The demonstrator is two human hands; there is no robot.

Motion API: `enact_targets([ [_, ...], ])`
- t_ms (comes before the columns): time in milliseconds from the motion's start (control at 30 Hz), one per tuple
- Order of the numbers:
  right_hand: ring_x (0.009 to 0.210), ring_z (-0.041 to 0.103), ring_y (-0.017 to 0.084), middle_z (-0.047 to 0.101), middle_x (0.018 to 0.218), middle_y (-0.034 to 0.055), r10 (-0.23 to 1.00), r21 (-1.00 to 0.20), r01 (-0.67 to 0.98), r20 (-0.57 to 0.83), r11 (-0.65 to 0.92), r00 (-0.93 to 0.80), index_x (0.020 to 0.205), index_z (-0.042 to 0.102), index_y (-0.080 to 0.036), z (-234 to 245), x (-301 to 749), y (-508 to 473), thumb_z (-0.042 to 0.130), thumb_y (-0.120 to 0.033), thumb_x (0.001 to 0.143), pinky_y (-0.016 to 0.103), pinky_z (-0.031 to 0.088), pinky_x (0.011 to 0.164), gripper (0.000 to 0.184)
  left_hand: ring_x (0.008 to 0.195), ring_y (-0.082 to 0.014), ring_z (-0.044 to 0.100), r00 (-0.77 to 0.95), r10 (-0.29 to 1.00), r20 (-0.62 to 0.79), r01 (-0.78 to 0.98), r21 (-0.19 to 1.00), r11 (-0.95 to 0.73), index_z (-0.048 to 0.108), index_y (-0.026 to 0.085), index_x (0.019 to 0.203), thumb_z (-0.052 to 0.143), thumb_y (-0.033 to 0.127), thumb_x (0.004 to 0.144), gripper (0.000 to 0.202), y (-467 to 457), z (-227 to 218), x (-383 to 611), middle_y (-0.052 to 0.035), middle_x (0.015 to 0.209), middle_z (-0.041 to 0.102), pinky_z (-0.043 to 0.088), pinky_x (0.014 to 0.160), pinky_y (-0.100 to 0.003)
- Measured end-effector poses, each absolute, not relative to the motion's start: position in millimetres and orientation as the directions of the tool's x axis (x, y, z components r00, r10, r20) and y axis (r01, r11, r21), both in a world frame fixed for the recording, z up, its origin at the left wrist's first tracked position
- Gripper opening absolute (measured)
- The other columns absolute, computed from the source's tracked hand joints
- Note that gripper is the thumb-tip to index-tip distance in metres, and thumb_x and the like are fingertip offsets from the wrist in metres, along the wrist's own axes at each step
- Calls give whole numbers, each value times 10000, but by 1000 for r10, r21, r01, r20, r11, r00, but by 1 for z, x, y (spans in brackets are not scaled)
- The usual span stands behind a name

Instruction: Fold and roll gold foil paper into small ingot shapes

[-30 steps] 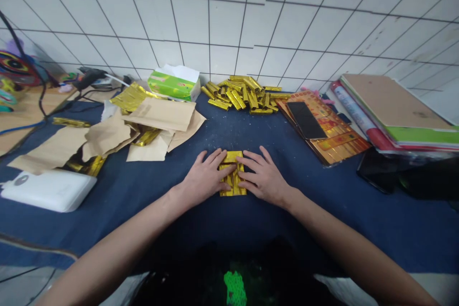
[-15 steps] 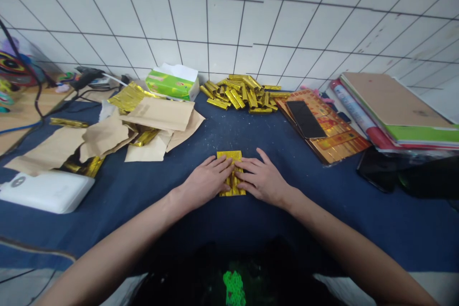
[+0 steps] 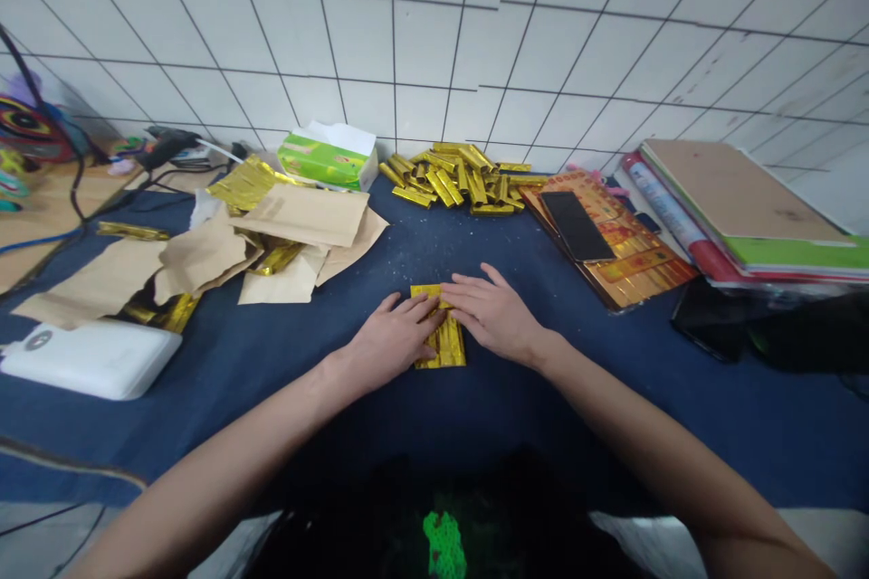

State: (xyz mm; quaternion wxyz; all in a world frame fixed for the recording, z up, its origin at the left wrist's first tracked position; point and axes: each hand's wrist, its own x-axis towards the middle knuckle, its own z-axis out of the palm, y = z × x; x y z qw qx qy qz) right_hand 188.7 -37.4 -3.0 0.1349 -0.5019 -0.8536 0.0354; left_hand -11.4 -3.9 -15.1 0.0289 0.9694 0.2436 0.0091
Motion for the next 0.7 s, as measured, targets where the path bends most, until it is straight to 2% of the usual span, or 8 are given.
enact_targets([
  [100,1269,377,237,494,1323,45,861,-147,849,94,508,-500,1247,491,-207,-9,187,-33,374,-247,903,562,214,1037,365,1263,-212,380,880,476,8,474,68,-878,416,203,1292,474,368,862,464,-4,-15,-11,-79,1366,435,288,1023,-403],
  [167,1289,346,242,443,1364,40,871,-125,862,53,491,-488,1280,453,-220,-13,190,-33,362,-297,909,581,203,1034,389,1263,-209,379,880,476,-1,474,76,-877,426,203,1285,459,365,870,447,-4,-15,-11,-76,1368,434,286,1024,-401],
  [300,1300,327,238,417,1382,27,892,-94,887,40,453,-451,1289,441,-244,-18,199,-37,322,-362,920,579,192,1037,405,1255,-213,388,877,479,-24,479,83,-874,438,214,1277,468,366,865,440,-4,-12,-11,-72,1372,428,290,1021,-419],
  [500,1314,294,245,397,1398,24,899,-101,893,31,438,-438,1305,419,-249,-19,200,-41,292,-396,922,592,175,1035,429,1252,-255,393,837,547,-27,548,58,-835,475,254,1248,523,412,827,453,-7,-4,-11,-134,1385,391,291,1000,-486],
  [567,1324,266,268,373,1413,34,896,-113,890,13,443,-444,1323,394,-234,-18,200,-41,319,-487,891,609,171,1027,507,1264,-277,375,821,570,-39,571,52,-819,472,271,1254,524,424,823,460,-8,-3,-12,-146,1383,390,295,984,-512],
  [700,1336,204,328,308,1446,72,887,-133,882,-28,453,-460,1369,319,-196,-19,202,-44,390,-705,738,634,153,1018,814,1263,-293,373,812,581,-43,583,49,-811,471,293,1254,519,439,821,460,-7,-3,-12,-148,1374,402,303,965,-532],
])
